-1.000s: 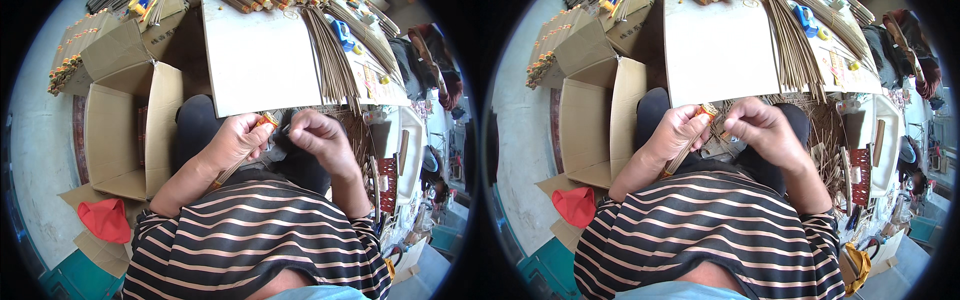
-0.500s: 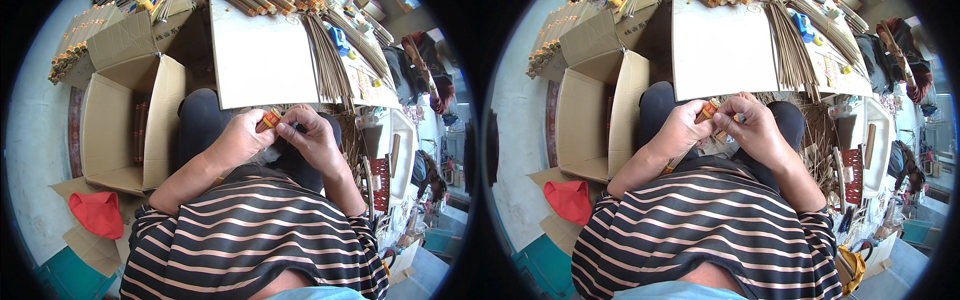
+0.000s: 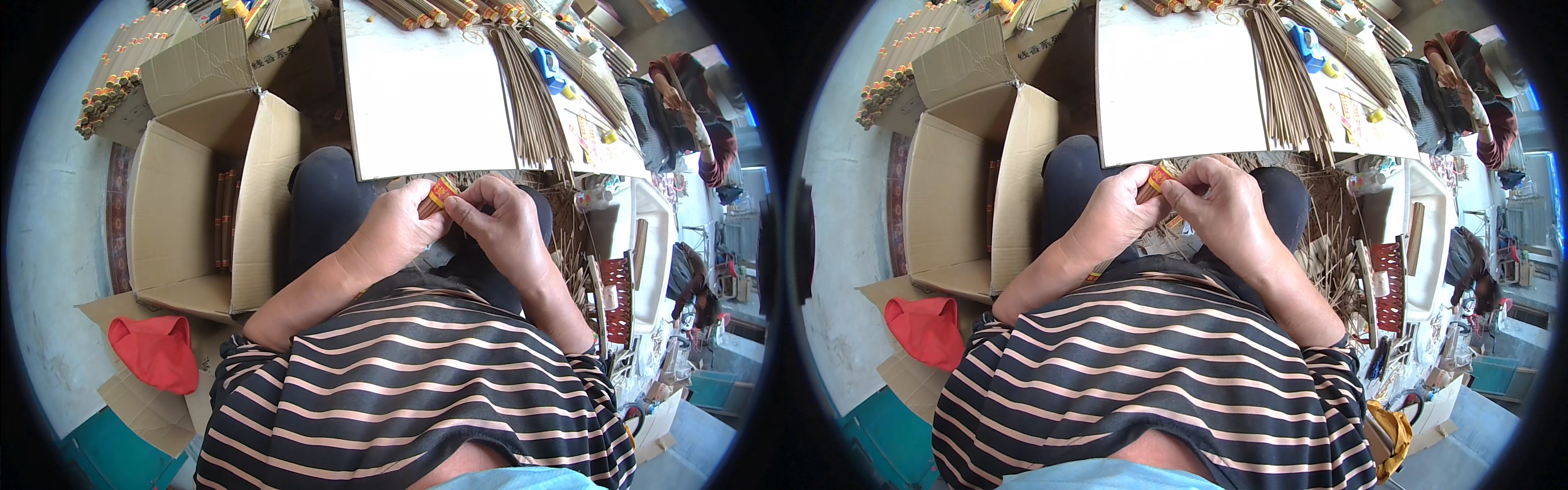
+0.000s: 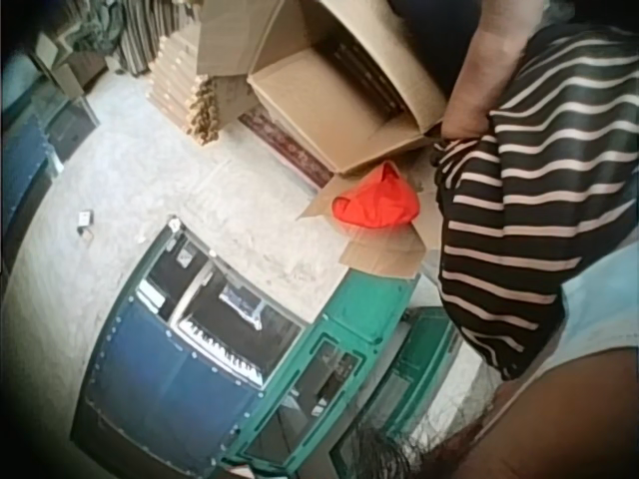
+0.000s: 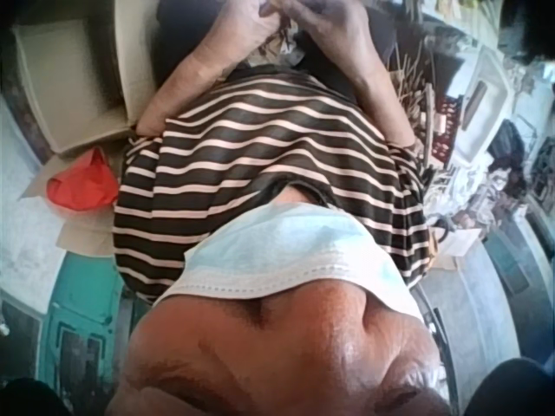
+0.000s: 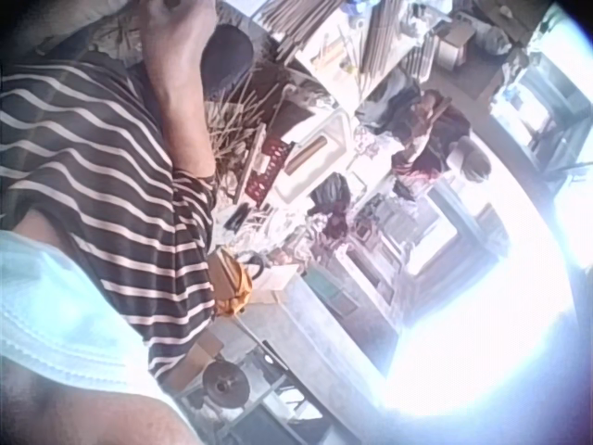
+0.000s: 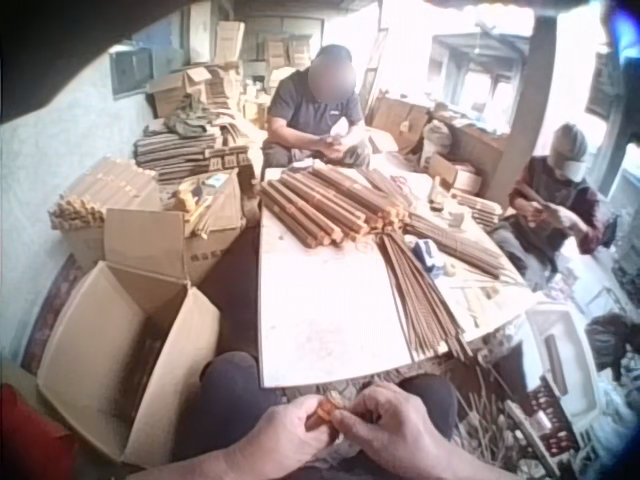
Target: The person gathers thin wooden sticks into bundles, aligns them, and wraps a small paper label around the middle to secure them. The finished bundles are placed into a cardboard box.
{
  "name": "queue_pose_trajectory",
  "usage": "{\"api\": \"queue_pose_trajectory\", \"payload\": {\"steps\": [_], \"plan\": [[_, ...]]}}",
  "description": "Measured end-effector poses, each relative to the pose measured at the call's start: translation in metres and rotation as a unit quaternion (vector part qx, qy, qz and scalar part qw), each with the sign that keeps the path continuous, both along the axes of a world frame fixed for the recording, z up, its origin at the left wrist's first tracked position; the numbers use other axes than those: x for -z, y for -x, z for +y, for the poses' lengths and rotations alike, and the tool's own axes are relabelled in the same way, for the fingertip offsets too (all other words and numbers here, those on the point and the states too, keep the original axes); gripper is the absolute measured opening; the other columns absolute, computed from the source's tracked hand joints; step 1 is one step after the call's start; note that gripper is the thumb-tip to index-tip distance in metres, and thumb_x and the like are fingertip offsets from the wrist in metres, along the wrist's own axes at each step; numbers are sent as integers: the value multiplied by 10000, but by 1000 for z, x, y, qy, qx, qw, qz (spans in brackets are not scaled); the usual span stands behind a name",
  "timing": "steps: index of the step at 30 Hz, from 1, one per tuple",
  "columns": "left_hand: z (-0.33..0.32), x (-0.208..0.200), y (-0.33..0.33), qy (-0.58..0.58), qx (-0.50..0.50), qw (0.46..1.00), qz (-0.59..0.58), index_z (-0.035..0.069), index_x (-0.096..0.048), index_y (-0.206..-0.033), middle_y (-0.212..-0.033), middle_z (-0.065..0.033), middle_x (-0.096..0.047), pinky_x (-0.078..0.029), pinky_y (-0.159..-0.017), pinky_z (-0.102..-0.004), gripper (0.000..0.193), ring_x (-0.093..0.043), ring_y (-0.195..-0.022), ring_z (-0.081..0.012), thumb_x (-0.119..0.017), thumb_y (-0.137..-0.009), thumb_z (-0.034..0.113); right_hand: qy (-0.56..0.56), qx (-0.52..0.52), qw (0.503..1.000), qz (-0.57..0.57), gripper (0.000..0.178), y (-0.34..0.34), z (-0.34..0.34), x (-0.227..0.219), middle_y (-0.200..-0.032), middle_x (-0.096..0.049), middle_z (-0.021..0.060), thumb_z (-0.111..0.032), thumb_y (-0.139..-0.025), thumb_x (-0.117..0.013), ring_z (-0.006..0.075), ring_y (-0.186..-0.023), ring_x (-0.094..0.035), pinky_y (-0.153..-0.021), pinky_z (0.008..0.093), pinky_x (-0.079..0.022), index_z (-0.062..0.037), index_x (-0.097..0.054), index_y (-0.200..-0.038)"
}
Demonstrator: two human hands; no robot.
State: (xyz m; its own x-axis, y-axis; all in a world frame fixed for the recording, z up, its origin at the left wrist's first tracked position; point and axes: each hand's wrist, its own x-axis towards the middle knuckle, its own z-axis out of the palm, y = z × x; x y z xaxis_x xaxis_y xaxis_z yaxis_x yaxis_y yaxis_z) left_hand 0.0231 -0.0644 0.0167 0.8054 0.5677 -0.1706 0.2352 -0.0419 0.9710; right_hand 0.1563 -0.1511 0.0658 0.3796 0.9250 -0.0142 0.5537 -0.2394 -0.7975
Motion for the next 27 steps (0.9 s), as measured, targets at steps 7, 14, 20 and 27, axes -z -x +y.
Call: {"api": "queue_pose_trajectory", "payload": {"steps": [7, 14, 20, 27], "plan": [[-3, 4, 1, 28, -9, 999, -46, -64, -543, -1047, -878, -141, -632, -494, -715, -266, 286, -601, -788, -146, -608, -849, 132, 93, -3, 996, 2, 228, -5, 2, -8, -651, -581, 86, -179, -781, -697, 108, -576, -509, -518, 259, -421, 42, -641, -773], [-1, 0, 6, 172, 19, 980, -100, -15, -571, -950, -692, -18, -536, -419, -545, -208, 285, -493, -605, -78, -511, -921, 262, 129, -12, 991, 11, 251, -6, 3, -18, -588, -569, 79, -195, -784, -692, 93, -537, -493, -490, 265, -417, 49, -637, -760], [-4, 0, 5, 179, 5, 979, -102, 11, -571, -918, -658, -1, -509, -377, -485, -185, 360, -454, -561, -45, -420, -964, 335, 107, 2, 993, 44, 272, -5, 0, -13, -584, -565, 57, -212, -791, -694, 82, -543, -483, -482, 256, -406, 48, -632, -740], [-3, -9, 5, 191, -24, 977, -90, 1, -562, -919, -668, -12, -525, -374, -472, -168, 351, -457, -535, -46, -417, -967, 316, 98, 18, 993, 63, 362, -4, -5, -4, -576, -512, 31, -303, -799, -692, 73, -540, -434, -468, 240, -379, 37, -610, -708]]}}
